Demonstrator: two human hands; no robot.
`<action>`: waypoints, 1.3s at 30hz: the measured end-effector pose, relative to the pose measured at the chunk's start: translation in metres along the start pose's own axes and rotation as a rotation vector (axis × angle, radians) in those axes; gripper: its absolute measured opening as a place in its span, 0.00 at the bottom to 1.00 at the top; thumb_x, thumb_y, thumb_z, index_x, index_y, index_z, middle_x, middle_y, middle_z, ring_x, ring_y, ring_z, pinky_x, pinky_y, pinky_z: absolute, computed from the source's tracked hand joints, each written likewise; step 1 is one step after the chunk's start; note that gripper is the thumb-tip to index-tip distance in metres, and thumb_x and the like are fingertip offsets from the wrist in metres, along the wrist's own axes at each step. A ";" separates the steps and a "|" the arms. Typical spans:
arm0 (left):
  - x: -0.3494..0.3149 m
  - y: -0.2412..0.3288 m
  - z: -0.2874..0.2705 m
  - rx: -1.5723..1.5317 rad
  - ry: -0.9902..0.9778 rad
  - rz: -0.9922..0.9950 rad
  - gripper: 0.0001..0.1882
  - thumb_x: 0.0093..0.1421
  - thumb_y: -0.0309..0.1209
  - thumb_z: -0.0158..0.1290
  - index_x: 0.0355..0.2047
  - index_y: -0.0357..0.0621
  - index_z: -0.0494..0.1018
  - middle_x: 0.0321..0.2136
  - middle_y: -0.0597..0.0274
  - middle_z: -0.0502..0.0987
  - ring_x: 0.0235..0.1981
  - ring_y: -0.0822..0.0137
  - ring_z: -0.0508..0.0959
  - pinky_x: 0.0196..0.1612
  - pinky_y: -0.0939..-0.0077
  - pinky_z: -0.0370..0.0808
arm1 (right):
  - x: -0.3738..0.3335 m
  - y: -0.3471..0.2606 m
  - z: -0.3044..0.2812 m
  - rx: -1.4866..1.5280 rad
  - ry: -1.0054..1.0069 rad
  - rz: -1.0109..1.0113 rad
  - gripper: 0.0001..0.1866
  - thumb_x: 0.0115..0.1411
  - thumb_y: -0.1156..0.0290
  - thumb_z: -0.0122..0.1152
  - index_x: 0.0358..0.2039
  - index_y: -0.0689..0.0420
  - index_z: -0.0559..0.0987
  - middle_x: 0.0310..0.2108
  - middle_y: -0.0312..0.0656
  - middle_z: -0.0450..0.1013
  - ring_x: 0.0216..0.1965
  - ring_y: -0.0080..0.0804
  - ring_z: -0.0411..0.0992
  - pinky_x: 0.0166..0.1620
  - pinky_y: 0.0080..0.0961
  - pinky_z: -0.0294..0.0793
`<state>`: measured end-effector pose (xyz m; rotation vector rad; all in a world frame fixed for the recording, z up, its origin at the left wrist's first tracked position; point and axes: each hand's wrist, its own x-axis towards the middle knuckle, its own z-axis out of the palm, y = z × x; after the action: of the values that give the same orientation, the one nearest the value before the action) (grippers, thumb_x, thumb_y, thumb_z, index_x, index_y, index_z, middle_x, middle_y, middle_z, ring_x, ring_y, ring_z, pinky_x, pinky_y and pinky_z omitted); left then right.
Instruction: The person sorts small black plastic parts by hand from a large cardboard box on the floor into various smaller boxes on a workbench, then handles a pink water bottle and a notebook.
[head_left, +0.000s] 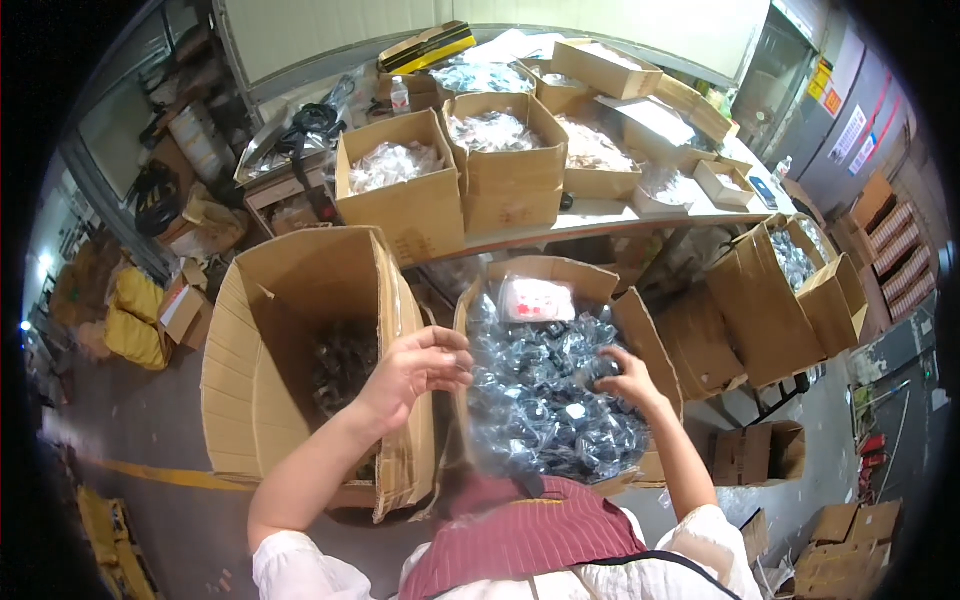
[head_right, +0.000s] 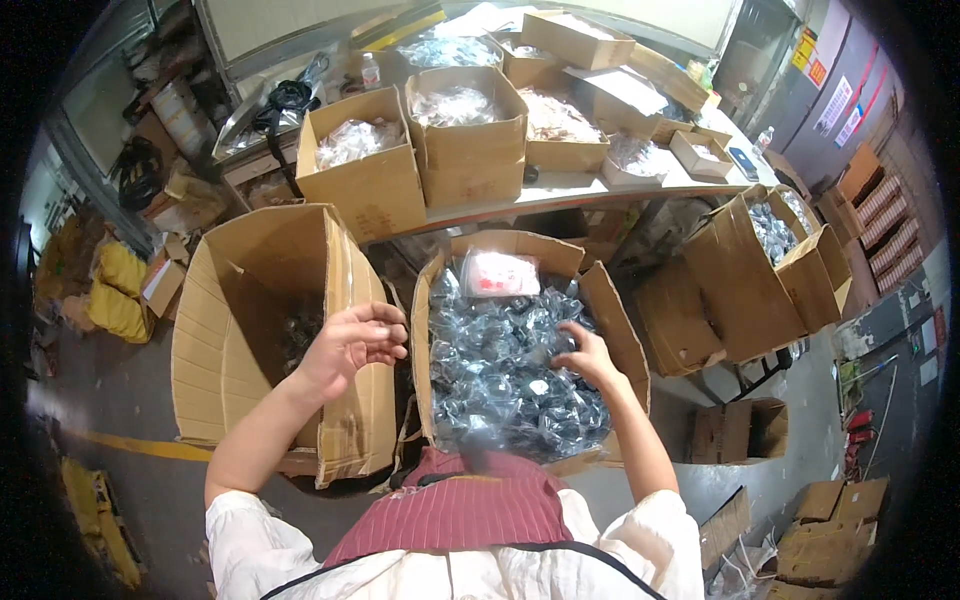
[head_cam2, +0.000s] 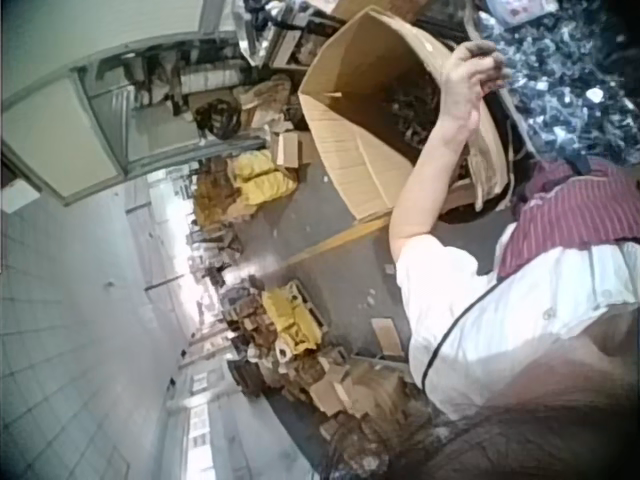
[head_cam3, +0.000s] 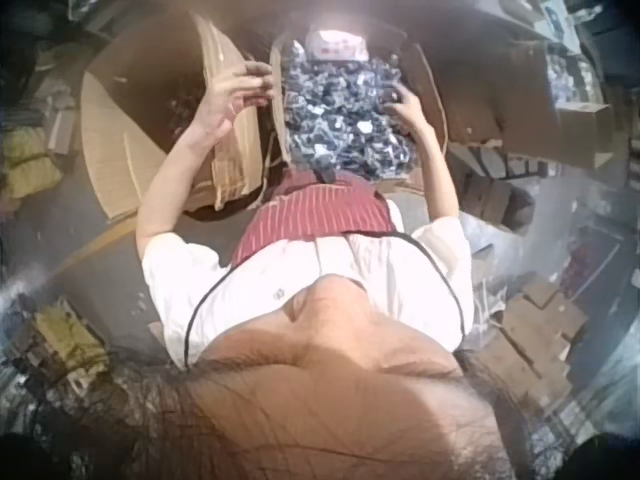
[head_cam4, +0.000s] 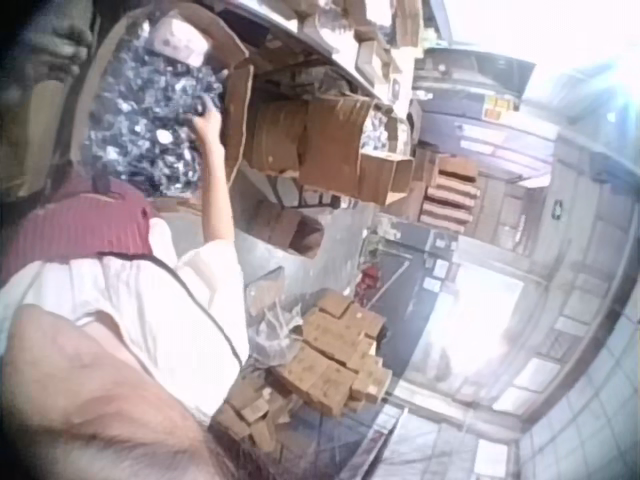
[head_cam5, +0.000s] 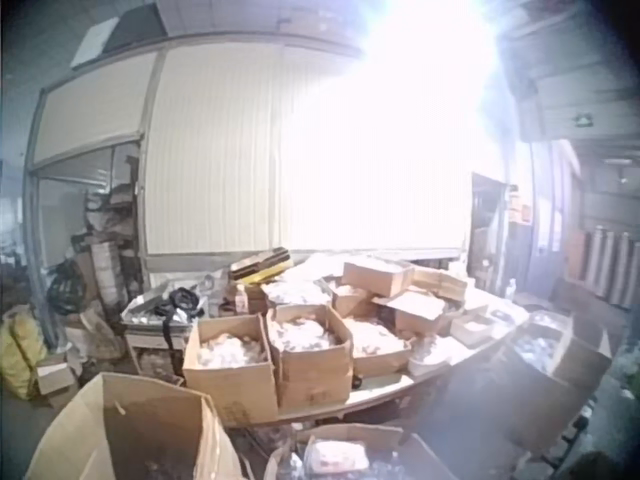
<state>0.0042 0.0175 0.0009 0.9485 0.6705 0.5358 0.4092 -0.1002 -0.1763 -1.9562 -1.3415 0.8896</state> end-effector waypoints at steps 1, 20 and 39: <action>0.002 -0.002 0.004 0.103 0.030 -0.043 0.17 0.61 0.30 0.53 0.49 0.38 0.73 0.40 0.59 0.80 0.41 0.66 0.82 0.46 0.71 0.77 | -0.001 -0.018 -0.004 0.302 -0.068 0.009 0.35 0.43 0.75 0.74 0.55 0.54 0.74 0.49 0.42 0.76 0.48 0.32 0.75 0.53 0.30 0.75; 0.000 -0.013 0.012 0.189 -0.204 0.080 0.37 0.60 0.32 0.63 0.66 0.38 0.59 0.57 0.55 0.69 0.57 0.63 0.73 0.57 0.64 0.75 | -0.053 -0.219 0.015 1.069 -0.399 -0.216 0.39 0.50 0.76 0.74 0.63 0.63 0.68 0.55 0.44 0.70 0.56 0.33 0.71 0.58 0.32 0.73; -0.005 -0.006 0.017 0.192 -0.162 0.130 0.32 0.57 0.19 0.59 0.61 0.44 0.61 0.50 0.60 0.72 0.51 0.66 0.76 0.53 0.62 0.80 | -0.066 -0.226 0.030 1.017 -0.218 -0.388 0.39 0.46 0.81 0.75 0.61 0.61 0.69 0.50 0.40 0.71 0.53 0.29 0.69 0.59 0.28 0.68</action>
<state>0.0134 0.0020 0.0040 1.2081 0.5233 0.5088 0.2448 -0.0899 -0.0056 -0.8132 -0.9987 1.2644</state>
